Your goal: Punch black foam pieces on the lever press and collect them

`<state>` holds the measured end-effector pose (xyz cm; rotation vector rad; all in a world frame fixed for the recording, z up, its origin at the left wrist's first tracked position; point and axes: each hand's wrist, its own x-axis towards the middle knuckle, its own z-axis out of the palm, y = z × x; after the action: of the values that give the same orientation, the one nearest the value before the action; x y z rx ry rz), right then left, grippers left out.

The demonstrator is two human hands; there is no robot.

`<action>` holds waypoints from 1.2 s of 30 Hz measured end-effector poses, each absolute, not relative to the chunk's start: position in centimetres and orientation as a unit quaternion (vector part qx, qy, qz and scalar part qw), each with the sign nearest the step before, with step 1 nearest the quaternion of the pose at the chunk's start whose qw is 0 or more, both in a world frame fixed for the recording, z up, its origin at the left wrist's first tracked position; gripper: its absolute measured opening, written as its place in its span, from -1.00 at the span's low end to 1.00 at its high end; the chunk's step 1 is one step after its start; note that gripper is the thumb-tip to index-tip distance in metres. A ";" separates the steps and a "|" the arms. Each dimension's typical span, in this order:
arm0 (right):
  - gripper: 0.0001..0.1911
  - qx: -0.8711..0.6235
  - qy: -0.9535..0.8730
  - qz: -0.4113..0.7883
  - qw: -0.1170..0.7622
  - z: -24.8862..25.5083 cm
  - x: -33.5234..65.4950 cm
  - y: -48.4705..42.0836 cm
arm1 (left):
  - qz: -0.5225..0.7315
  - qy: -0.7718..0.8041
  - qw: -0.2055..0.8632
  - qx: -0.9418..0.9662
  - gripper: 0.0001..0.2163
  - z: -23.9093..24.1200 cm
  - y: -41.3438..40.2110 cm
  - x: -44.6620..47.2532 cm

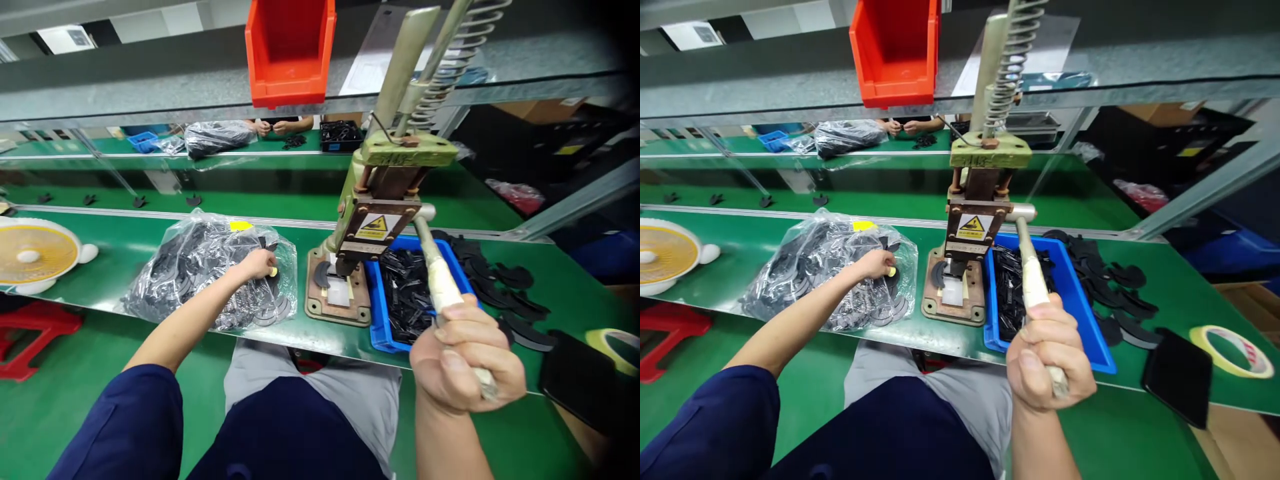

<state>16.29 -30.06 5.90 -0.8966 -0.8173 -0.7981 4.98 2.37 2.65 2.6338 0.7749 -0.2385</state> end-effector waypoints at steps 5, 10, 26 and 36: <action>-0.66 -0.416 -0.371 -0.364 0.746 5.9 16.4 -30.0 | -0.155 0.212 0.058 0.963 -0.66 2.1 0.7 3.7; -0.73 -0.421 -0.372 -0.358 0.746 6.1 16.0 -30.2 | -0.146 0.174 -0.004 0.974 -0.70 1.5 -0.9 4.8; -0.85 -0.472 -0.407 -0.306 0.720 5.9 15.9 -31.9 | 0.027 0.335 0.226 0.914 -0.58 -0.6 0.4 6.3; -0.83 -0.487 -0.408 -0.305 0.709 5.3 16.1 -32.1 | 0.057 0.388 0.674 0.626 -0.87 2.4 -2.8 8.3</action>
<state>16.11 -32.07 5.34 -1.0811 -0.9062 -0.6759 8.29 -2.81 2.45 1.4094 0.8738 0.1294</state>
